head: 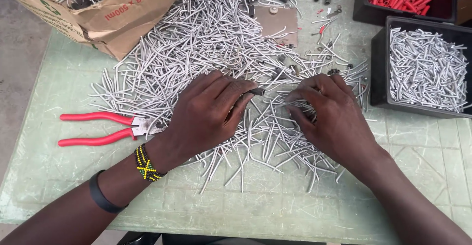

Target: Assembling metal nails into plastic cable clips by hand on a workbench

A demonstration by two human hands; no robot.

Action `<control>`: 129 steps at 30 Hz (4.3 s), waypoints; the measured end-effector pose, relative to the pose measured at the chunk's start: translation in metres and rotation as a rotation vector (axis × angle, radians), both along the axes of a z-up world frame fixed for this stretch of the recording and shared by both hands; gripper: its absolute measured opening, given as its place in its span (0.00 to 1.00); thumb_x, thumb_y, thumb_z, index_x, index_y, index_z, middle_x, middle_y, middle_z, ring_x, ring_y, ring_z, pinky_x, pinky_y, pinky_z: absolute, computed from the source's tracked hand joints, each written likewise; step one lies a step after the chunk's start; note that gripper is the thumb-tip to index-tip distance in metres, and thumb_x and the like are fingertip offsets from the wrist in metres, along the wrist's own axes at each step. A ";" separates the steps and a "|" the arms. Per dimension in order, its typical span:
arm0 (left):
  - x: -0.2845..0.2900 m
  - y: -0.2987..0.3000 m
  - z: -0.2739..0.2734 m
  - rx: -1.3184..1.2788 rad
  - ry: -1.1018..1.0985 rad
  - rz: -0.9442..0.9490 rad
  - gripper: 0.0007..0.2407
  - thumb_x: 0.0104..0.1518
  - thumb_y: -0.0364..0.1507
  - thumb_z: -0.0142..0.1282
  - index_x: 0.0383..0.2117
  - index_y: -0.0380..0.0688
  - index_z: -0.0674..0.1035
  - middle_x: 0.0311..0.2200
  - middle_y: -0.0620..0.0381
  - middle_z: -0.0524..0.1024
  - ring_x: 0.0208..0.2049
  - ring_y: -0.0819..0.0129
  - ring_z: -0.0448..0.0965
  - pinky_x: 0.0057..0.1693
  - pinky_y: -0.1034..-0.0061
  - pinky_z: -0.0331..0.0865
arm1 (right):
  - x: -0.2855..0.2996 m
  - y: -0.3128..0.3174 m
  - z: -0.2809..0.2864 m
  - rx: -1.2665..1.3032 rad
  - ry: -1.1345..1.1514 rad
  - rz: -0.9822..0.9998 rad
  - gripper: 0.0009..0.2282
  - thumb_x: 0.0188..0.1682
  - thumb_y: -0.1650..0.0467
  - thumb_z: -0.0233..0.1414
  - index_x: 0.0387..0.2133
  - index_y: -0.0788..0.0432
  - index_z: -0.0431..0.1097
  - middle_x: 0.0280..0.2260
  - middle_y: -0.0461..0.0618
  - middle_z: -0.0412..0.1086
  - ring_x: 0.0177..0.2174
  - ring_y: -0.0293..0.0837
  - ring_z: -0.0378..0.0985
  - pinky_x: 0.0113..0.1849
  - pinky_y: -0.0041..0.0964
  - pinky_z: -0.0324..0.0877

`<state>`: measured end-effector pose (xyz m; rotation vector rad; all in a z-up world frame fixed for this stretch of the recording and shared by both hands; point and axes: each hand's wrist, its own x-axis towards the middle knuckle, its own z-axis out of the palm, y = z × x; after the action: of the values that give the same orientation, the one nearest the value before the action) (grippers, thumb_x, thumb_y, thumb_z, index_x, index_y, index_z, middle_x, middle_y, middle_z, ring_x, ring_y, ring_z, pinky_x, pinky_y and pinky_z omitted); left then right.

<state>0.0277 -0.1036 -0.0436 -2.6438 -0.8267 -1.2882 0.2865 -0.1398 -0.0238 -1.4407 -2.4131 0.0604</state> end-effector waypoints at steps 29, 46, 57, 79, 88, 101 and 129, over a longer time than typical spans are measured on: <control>0.000 -0.001 -0.001 0.009 -0.040 -0.018 0.04 0.65 0.23 0.61 0.43 0.38 0.81 0.34 0.56 0.78 0.35 0.60 0.76 0.43 0.68 0.70 | 0.020 0.005 0.013 -0.037 0.262 0.020 0.07 0.55 0.74 0.57 0.44 0.63 0.78 0.41 0.54 0.79 0.41 0.49 0.82 0.45 0.40 0.72; -0.001 0.000 -0.001 -0.028 -0.024 -0.029 0.04 0.65 0.23 0.61 0.43 0.38 0.81 0.35 0.55 0.79 0.34 0.59 0.75 0.41 0.67 0.67 | 0.034 -0.003 0.027 0.088 -0.008 0.026 0.08 0.51 0.71 0.64 0.42 0.58 0.80 0.39 0.50 0.79 0.39 0.49 0.78 0.43 0.43 0.73; 0.001 0.000 -0.004 -0.045 0.007 -0.023 0.04 0.65 0.23 0.61 0.43 0.38 0.81 0.33 0.56 0.78 0.34 0.60 0.75 0.41 0.68 0.65 | 0.026 -0.012 0.024 0.037 -0.182 0.015 0.07 0.52 0.70 0.59 0.41 0.57 0.80 0.36 0.50 0.78 0.35 0.52 0.79 0.31 0.47 0.74; 0.002 -0.001 -0.001 -0.094 -0.069 -0.054 0.04 0.64 0.22 0.61 0.42 0.39 0.80 0.37 0.56 0.82 0.35 0.61 0.79 0.43 0.68 0.69 | 0.027 -0.015 0.033 0.241 0.221 -0.025 0.02 0.59 0.80 0.62 0.42 0.69 0.79 0.40 0.62 0.78 0.36 0.47 0.79 0.35 0.35 0.70; 0.008 -0.010 0.003 -0.167 -0.119 -0.099 0.06 0.63 0.23 0.63 0.43 0.40 0.80 0.40 0.56 0.83 0.38 0.61 0.82 0.47 0.68 0.73 | -0.003 -0.024 0.019 0.213 0.584 -0.009 0.04 0.53 0.80 0.60 0.38 0.74 0.75 0.36 0.65 0.76 0.37 0.52 0.81 0.38 0.36 0.76; 0.009 -0.012 0.005 -0.233 -0.163 -0.108 0.06 0.62 0.23 0.62 0.43 0.41 0.80 0.41 0.57 0.83 0.39 0.63 0.84 0.47 0.70 0.74 | -0.009 -0.025 0.024 0.292 0.499 0.010 0.03 0.50 0.80 0.61 0.34 0.70 0.76 0.34 0.60 0.78 0.34 0.49 0.81 0.39 0.38 0.76; 0.016 -0.020 -0.001 -0.825 -0.357 -0.351 0.07 0.63 0.25 0.57 0.44 0.43 0.83 0.33 0.58 0.83 0.22 0.79 0.83 0.34 0.87 0.75 | -0.001 -0.031 0.033 0.197 0.222 0.137 0.17 0.52 0.89 0.56 0.41 0.54 0.80 0.41 0.53 0.75 0.40 0.44 0.79 0.40 0.35 0.70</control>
<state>0.0435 -0.1232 -0.0446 -3.3480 -1.1878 -1.8666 0.2859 -0.1705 0.0095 -1.1195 -2.2620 0.0130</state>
